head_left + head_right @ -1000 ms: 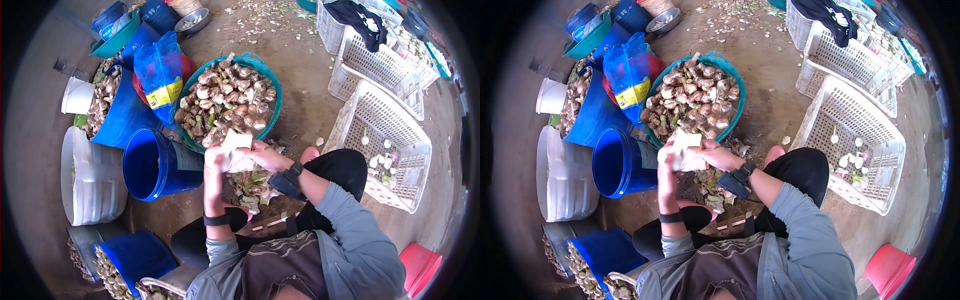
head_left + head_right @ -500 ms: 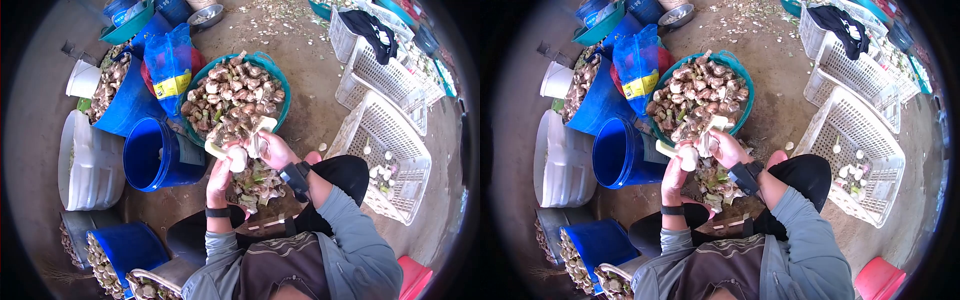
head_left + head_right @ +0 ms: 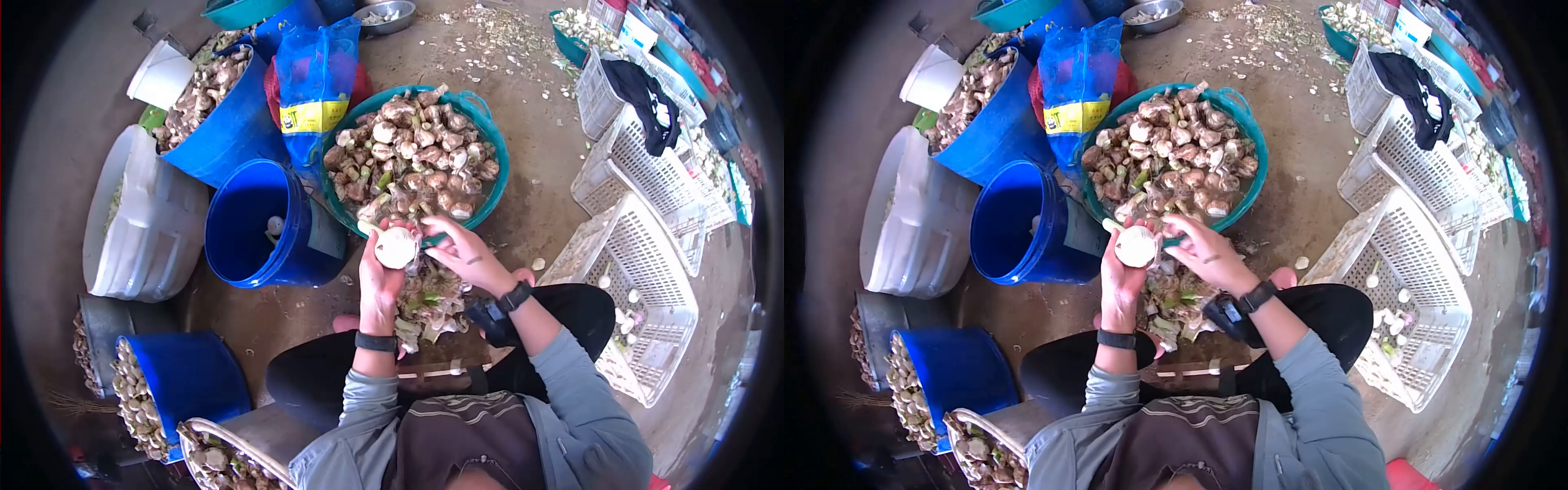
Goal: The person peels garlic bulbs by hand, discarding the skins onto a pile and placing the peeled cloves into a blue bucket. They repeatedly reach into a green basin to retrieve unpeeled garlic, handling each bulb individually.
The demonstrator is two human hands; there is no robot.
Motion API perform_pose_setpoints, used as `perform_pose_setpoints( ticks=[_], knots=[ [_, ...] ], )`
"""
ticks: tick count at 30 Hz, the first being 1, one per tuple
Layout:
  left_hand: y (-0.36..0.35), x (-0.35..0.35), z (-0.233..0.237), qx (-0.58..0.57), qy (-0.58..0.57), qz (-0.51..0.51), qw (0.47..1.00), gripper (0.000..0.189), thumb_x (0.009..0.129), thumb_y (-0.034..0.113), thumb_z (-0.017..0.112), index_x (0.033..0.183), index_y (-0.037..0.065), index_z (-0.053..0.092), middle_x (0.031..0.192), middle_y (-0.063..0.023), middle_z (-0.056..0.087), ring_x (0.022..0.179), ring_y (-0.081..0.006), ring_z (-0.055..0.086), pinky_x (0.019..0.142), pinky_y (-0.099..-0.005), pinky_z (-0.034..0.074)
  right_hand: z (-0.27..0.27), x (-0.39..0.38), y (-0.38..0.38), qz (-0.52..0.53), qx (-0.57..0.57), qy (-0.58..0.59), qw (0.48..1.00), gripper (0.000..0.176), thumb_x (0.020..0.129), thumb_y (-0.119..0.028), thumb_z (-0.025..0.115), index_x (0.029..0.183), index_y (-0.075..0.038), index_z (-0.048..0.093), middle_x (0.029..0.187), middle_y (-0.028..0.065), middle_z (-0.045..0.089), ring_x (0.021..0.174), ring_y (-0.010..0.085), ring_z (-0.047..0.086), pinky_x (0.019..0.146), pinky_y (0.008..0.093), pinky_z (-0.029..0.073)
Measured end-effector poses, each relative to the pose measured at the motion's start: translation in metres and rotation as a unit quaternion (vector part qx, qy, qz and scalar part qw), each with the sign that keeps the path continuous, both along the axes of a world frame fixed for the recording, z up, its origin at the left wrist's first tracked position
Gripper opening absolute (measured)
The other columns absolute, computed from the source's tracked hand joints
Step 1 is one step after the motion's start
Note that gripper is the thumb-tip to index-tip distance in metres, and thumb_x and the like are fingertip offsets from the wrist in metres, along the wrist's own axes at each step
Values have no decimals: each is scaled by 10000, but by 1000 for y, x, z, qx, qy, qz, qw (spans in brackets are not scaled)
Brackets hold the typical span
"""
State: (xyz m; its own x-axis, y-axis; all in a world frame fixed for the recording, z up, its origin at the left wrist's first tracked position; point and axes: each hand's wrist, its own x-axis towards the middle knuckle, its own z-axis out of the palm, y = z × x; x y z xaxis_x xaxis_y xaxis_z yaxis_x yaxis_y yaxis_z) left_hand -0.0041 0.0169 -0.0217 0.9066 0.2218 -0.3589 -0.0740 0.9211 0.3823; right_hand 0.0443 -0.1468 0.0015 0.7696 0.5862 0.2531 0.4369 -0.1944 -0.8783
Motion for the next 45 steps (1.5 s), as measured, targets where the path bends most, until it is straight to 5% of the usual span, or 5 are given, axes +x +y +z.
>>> perform_pose_setpoints(
  ticks=[8,13,25,38,45],
  knots=[
    [79,37,37,389,-84,189,898,350,949,378,377,1077,70,483,995,-110,588,868,-230,582,781,-376,477,-94,0,25,183,-169,-247,937,64,718,-126,555,709,-62,558,694,113,556,684,314,579,597,415,450],
    [149,52,95,889,164,387,184,549,830,141,624,1300,11,373,1125,-223,524,1033,-353,507,906,-443,385,-145,130,-6,-115,-363,-250,890,111,736,-182,528,752,-123,620,743,99,616,734,273,611,633,409,447],
    [-17,44,-37,333,-10,-117,936,535,938,330,480,1352,55,281,1190,-130,496,1015,-178,545,777,-314,508,-8,80,15,184,-63,84,977,546,813,33,504,1318,-153,411,1392,118,278,1134,222,463,848,310,460],
    [-57,-12,26,855,-29,108,507,700,645,-9,715,1288,87,455,1024,-153,422,895,-302,519,755,-378,476,14,8,-1,-80,-18,7,997,160,869,-106,538,898,51,557,783,64,483,703,145,510,622,286,423],
    [-53,-17,37,783,-99,4,614,645,602,-15,751,1208,88,554,1006,-96,436,922,-227,480,843,-323,427,4,-10,-12,-159,100,104,977,135,801,-89,590,752,18,524,709,52,508,613,124,495,561,289,406]
  ],
)
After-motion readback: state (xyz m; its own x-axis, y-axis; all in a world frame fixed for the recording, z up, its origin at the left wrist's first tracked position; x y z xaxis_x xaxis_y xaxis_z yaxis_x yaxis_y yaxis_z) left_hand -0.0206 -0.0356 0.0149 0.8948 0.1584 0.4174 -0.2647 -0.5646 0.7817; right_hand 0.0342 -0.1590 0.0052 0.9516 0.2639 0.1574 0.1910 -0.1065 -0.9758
